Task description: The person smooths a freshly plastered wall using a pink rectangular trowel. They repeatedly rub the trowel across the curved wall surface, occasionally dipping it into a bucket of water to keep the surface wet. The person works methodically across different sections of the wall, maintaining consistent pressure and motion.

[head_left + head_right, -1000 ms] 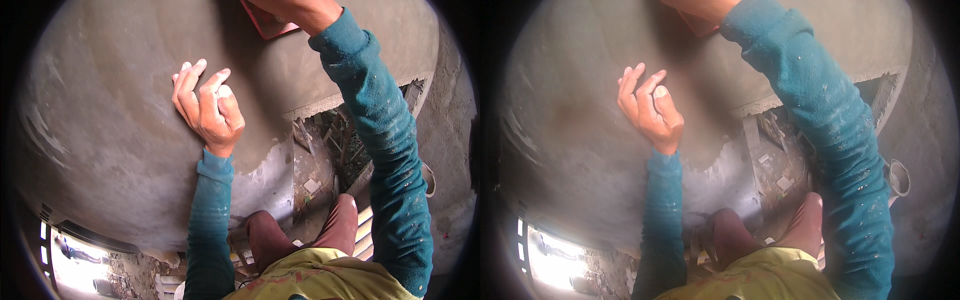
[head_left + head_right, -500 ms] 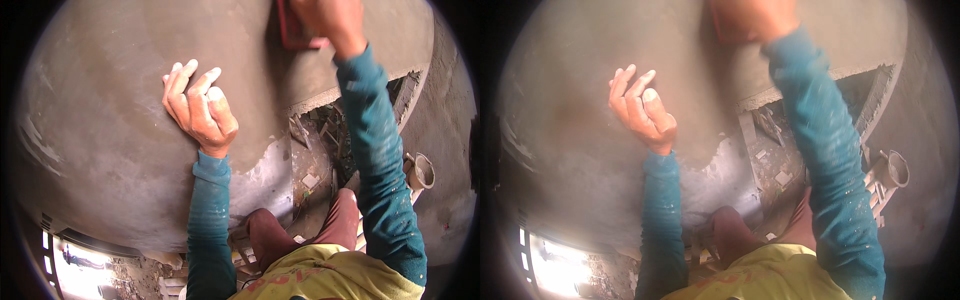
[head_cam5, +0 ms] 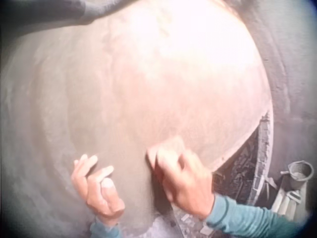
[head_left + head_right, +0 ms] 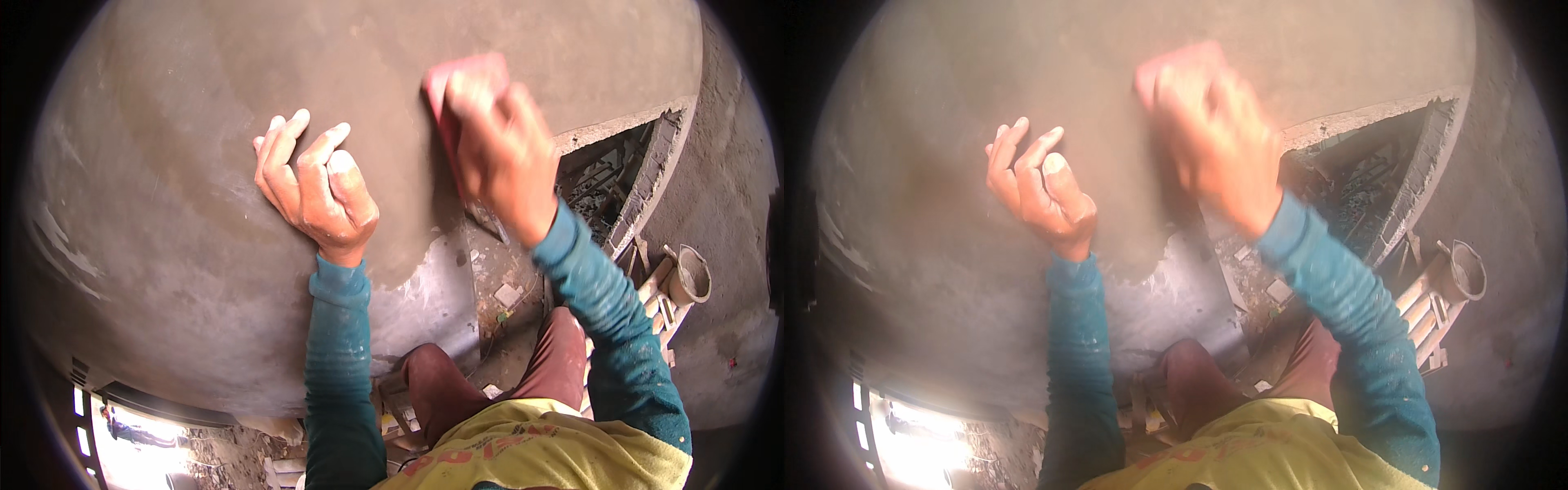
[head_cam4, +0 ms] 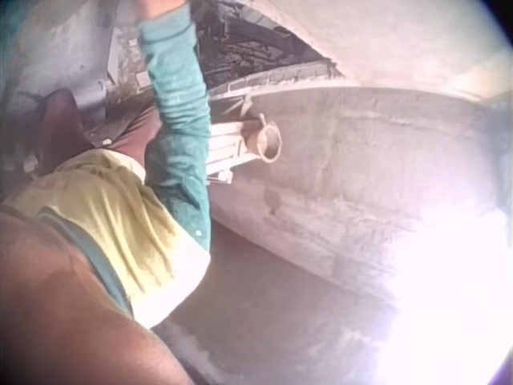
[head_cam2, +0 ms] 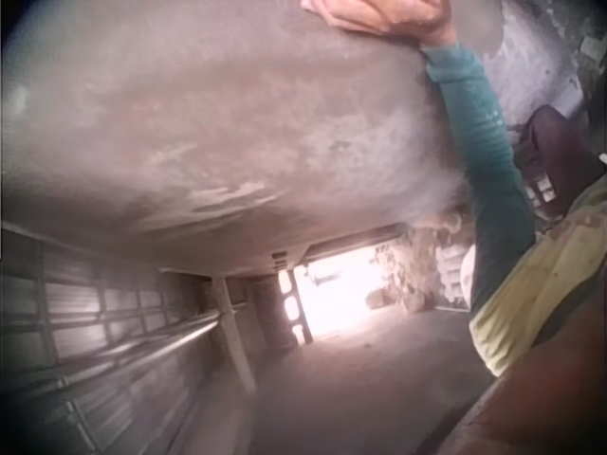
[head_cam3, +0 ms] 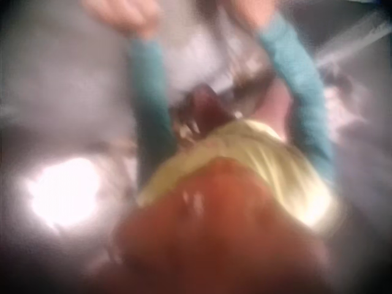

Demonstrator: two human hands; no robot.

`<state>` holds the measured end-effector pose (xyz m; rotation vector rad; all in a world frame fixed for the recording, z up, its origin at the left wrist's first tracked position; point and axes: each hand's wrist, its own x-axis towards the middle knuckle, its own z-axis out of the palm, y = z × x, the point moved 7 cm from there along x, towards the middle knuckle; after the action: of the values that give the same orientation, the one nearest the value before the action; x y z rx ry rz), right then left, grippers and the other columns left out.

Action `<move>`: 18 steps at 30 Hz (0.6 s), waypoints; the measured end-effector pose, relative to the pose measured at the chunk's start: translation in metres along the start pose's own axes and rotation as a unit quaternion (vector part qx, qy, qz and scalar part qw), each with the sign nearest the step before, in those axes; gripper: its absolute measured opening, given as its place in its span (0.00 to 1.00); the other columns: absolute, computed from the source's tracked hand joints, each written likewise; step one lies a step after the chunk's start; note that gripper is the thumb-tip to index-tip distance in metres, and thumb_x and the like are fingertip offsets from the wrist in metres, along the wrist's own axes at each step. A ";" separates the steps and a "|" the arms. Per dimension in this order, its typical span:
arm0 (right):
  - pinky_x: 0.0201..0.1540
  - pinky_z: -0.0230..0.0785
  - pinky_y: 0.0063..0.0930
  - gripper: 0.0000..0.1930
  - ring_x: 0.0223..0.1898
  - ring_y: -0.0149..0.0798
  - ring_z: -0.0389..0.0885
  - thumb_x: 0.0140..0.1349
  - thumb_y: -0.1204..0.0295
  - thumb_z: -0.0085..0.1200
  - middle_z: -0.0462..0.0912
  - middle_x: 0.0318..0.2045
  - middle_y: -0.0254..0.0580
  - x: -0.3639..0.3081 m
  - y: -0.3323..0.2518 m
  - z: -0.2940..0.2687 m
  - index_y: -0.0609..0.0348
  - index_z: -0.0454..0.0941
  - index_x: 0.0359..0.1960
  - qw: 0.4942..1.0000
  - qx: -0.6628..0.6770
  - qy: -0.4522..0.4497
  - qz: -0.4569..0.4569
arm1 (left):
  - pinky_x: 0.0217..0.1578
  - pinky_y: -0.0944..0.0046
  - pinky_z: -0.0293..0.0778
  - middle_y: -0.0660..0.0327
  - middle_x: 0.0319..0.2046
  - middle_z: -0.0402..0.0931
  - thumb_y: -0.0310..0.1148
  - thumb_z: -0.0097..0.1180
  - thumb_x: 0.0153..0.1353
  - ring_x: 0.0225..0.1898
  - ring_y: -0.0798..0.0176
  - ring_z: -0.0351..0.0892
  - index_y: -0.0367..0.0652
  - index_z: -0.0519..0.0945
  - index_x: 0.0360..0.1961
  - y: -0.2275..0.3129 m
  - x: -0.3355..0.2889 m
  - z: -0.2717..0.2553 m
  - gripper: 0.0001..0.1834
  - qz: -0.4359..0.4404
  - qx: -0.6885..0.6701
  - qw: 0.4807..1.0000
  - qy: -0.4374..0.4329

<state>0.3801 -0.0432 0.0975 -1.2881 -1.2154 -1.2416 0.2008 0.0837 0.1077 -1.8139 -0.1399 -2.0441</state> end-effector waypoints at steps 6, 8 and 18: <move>0.40 0.80 0.44 0.26 0.35 0.52 0.83 0.59 0.79 0.63 0.77 0.35 0.47 -0.005 0.027 -0.016 0.47 0.87 0.61 0.996 0.009 0.019 0.085 | 0.76 0.37 0.64 0.49 0.60 0.84 0.35 0.53 0.73 0.67 0.42 0.76 0.44 0.91 0.45 0.008 0.003 0.005 0.15 0.013 -0.004 1.000 -0.002; 0.42 0.81 0.46 0.25 0.39 0.55 0.82 0.60 0.78 0.62 0.79 0.38 0.48 0.010 0.015 -0.008 0.46 0.87 0.61 0.997 -0.004 0.012 0.071 | 0.76 0.37 0.64 0.49 0.60 0.84 0.36 0.52 0.74 0.67 0.42 0.75 0.42 0.91 0.45 0.006 0.002 0.005 0.16 0.007 0.001 1.000 -0.014; 0.45 0.82 0.51 0.21 0.44 0.60 0.86 0.64 0.75 0.59 0.87 0.47 0.51 0.009 0.131 -0.038 0.48 0.84 0.59 0.976 -0.052 0.132 0.166 | 0.76 0.34 0.64 0.48 0.62 0.82 0.34 0.54 0.75 0.69 0.41 0.74 0.39 0.90 0.48 0.015 0.001 0.010 0.15 0.015 0.004 0.999 -0.028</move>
<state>0.5081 -0.0895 0.1094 -1.2928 -0.7205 -1.1953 0.2156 0.0735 0.1076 -1.8572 -0.1356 -1.9709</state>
